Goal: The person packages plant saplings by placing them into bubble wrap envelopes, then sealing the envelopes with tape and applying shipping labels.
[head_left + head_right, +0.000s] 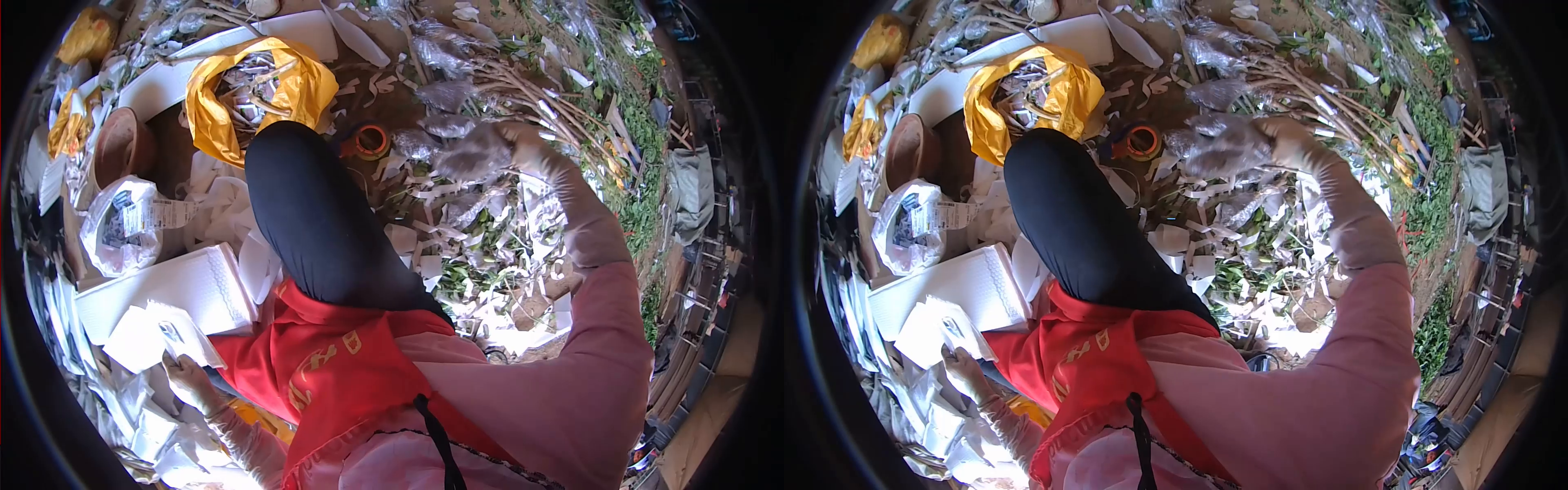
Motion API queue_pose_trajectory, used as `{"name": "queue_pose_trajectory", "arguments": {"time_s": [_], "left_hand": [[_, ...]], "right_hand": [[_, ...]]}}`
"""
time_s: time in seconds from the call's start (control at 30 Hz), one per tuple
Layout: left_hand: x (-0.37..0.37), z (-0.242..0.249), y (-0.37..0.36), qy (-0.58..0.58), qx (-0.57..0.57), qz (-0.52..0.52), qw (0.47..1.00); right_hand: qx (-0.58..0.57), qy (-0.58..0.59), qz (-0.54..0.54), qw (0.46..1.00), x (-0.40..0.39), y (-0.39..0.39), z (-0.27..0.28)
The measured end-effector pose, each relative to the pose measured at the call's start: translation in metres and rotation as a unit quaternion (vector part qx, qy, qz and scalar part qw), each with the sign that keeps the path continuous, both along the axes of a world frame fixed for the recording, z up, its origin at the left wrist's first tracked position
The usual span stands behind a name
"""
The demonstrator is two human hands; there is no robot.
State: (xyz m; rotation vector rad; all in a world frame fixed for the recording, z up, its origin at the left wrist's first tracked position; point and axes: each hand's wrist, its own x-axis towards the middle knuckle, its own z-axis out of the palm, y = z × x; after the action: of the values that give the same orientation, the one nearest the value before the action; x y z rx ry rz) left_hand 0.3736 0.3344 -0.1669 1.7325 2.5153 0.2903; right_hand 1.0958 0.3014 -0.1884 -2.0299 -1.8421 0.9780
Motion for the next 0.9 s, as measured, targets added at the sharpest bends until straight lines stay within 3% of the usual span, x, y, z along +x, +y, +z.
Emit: {"name": "queue_pose_trajectory", "arguments": {"time_s": [0.03, 0.07, 0.13, 0.2, 0.23, 0.27, 0.33, 0.37, 0.4, 0.43, 0.5, 0.53, 0.6, 0.67, 0.83, 0.9], "left_hand": [[-0.02, -0.019, -0.003, 0.006, 0.068, -0.048, 0.997], [-0.018, -0.018, -0.005, 0.016, 0.06, -0.036, 0.997], [-0.007, -0.008, -0.001, 0.035, 0.044, -0.016, 0.998], [-0.009, -0.007, -0.004, 0.052, 0.036, -0.019, 0.998], [-0.015, -0.013, -0.006, 0.048, 0.051, -0.028, 0.997], [-0.02, -0.016, -0.008, 0.045, 0.067, -0.033, 0.996], [-0.017, -0.015, -0.017, -0.003, 0.054, -0.013, 0.998], [-0.007, -0.012, -0.023, 0.005, 0.098, -0.054, 0.994], [0.009, 0.002, -0.027, -0.048, 0.082, -0.06, 0.994], [0.003, -0.009, -0.031, -0.022, 0.055, -0.039, 0.998], [0.022, -0.003, -0.038, 0.021, 0.023, -0.016, 0.999], [0.031, 0.003, -0.041, 0.055, 0.006, -0.025, 0.998], [0.028, 0.0, -0.048, -0.036, 0.024, 0.002, 0.999], [0.033, -0.004, -0.051, -0.021, 0.131, -0.038, 0.99], [0.02, -0.008, -0.068, -0.058, 0.106, 0.004, 0.993], [0.016, -0.013, -0.071, -0.064, 0.118, 0.013, 0.991]], "right_hand": [[0.025, -0.023, 0.032, 0.999, 0.008, 0.003, 0.02], [0.095, 0.033, 0.006, 0.995, 0.003, 0.008, 0.044], [0.05, -0.074, -0.112, 0.99, -0.028, 0.025, 0.133], [0.041, -0.034, -0.205, 0.977, -0.089, 0.046, 0.212], [0.113, -0.032, -0.213, 0.97, -0.108, 0.052, 0.235], [0.106, -0.151, -0.026, 0.982, -0.121, 0.064, 0.274], [0.175, -0.257, 0.227, 0.923, -0.157, 0.084, 0.291], [0.257, -0.239, 0.293, 0.889, -0.188, 0.094, 0.268], [0.312, -0.206, 0.326, 0.868, -0.222, 0.098, 0.244], [0.366, -0.176, 0.358, 0.841, -0.257, 0.101, 0.22], [0.17, -0.031, 0.382, 0.908, -0.328, 0.092, 0.191], [-0.069, 0.056, 0.388, 0.917, -0.36, 0.088, 0.183], [-0.136, 0.063, 0.427, 0.892, -0.399, 0.083, 0.155], [-0.277, 0.061, 0.415, 0.865, -0.434, 0.076, 0.135], [-0.466, 0.271, 0.302, 0.786, -0.459, 0.086, 0.05], [-0.504, 0.248, 0.265, 0.784, -0.47, 0.089, 0.046]]}}
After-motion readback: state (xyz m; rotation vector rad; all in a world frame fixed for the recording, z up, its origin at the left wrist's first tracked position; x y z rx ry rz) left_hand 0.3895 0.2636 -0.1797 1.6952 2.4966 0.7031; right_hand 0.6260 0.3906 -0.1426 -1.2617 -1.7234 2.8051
